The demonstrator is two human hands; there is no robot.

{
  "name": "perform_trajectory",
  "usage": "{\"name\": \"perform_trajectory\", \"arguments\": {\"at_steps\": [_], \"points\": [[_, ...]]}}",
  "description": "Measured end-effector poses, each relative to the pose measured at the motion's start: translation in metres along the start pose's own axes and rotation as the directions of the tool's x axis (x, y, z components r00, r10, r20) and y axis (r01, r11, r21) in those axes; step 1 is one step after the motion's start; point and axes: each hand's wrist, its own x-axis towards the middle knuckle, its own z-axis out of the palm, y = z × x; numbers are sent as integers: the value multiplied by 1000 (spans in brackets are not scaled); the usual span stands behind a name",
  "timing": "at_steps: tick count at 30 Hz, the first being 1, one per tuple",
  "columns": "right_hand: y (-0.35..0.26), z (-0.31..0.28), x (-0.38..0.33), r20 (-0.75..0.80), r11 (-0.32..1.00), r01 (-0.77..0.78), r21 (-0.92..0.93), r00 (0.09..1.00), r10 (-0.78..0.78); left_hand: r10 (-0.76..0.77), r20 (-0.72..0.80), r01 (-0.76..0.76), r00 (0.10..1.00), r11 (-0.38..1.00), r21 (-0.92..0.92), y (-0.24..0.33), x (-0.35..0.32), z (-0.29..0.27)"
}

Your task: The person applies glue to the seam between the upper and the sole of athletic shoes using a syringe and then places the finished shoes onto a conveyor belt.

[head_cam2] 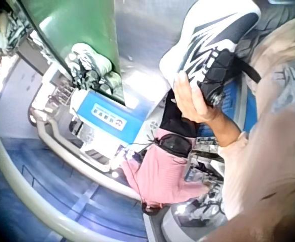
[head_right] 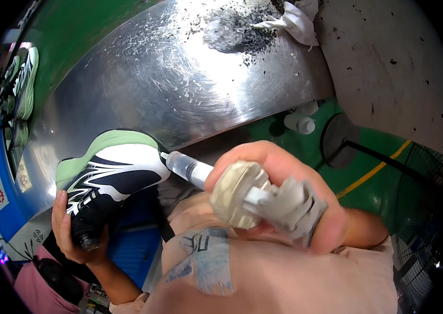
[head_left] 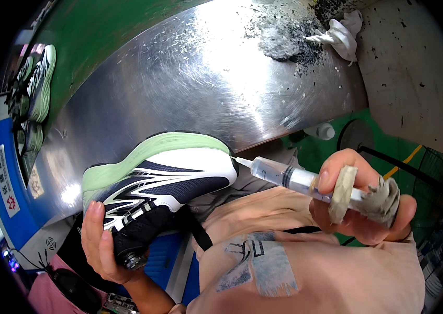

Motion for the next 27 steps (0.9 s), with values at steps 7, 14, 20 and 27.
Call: {"name": "perform_trajectory", "arguments": {"at_steps": [7, 14, 20, 27], "points": [[14, -3, -1, 55, 987, 61, -149, 997, -53, -27, 76, 37, 997, 992, -124, -12, 27, 0], [27, -7, 19, 103, 935, 225, -275, 973, -204, -170, 441, 357, 881, 852, -384, -50, 90, 7], [28, -5, 18, 232, 869, 229, -438, 963, -137, -209, 559, 515, 802, 716, -471, -76, 123, 8], [14, -19, 32, 343, 667, 419, -616, 905, -251, -171, 668, 602, 724, 629, -492, -97, 143, 21]]}}
